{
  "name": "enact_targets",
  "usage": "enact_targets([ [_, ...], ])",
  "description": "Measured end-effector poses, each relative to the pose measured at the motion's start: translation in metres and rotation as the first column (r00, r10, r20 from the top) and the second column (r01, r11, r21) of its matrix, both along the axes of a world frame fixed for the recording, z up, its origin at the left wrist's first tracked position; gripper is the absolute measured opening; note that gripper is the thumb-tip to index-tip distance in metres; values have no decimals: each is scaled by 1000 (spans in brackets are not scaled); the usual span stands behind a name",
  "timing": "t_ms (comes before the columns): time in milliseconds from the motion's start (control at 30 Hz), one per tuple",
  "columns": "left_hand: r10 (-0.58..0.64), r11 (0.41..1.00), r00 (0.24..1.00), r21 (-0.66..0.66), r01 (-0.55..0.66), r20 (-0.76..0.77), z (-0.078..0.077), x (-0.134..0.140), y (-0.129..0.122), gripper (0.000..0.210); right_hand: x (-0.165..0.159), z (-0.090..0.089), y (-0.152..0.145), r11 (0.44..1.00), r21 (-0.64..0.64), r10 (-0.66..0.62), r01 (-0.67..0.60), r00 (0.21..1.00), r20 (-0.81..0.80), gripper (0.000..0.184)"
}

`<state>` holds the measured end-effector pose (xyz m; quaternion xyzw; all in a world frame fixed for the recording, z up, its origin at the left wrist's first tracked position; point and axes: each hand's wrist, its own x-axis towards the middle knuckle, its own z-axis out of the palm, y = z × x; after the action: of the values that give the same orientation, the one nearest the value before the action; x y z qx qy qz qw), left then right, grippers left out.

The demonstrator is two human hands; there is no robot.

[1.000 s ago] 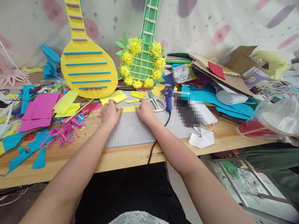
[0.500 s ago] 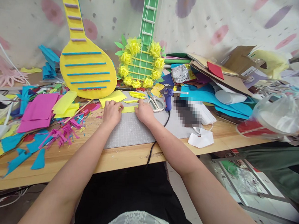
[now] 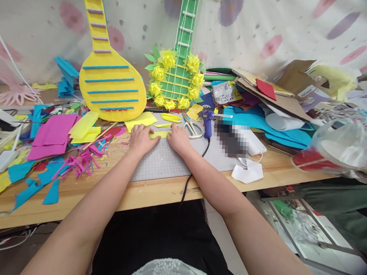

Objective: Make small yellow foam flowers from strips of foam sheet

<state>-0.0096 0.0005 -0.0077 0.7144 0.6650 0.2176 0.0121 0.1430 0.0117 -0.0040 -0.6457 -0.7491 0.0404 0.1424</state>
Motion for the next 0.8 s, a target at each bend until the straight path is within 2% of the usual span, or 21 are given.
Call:
enact_targets([
  [67,14,1000,1000,-7,-14,1,0,0,0,36,-1,0,-1,1000,4,1,-1,1000,-8,32],
  [233,40,999,999,-16,-40,7,-1,2,-1,39,-6,-2,-3,998,54,-15,17,999,-35,49],
  [467,37,999,999,-33,-36,37,-2,2,-1,36,-6,-2,-5,999,53,0,1,1000,-17,41],
  [567,53,998,998,-29,-52,26,-2,2,-1,32,-2,3,-8,999,14,-29,29,1000,-5,35],
  [700,64,997,998,-31,-64,3,-1,3,-1,34,3,8,-9,997,-33,-76,76,997,-16,35],
  [800,71,996,997,-51,-71,0,0,3,-1,35,3,6,-5,999,52,15,-11,997,-74,37],
])
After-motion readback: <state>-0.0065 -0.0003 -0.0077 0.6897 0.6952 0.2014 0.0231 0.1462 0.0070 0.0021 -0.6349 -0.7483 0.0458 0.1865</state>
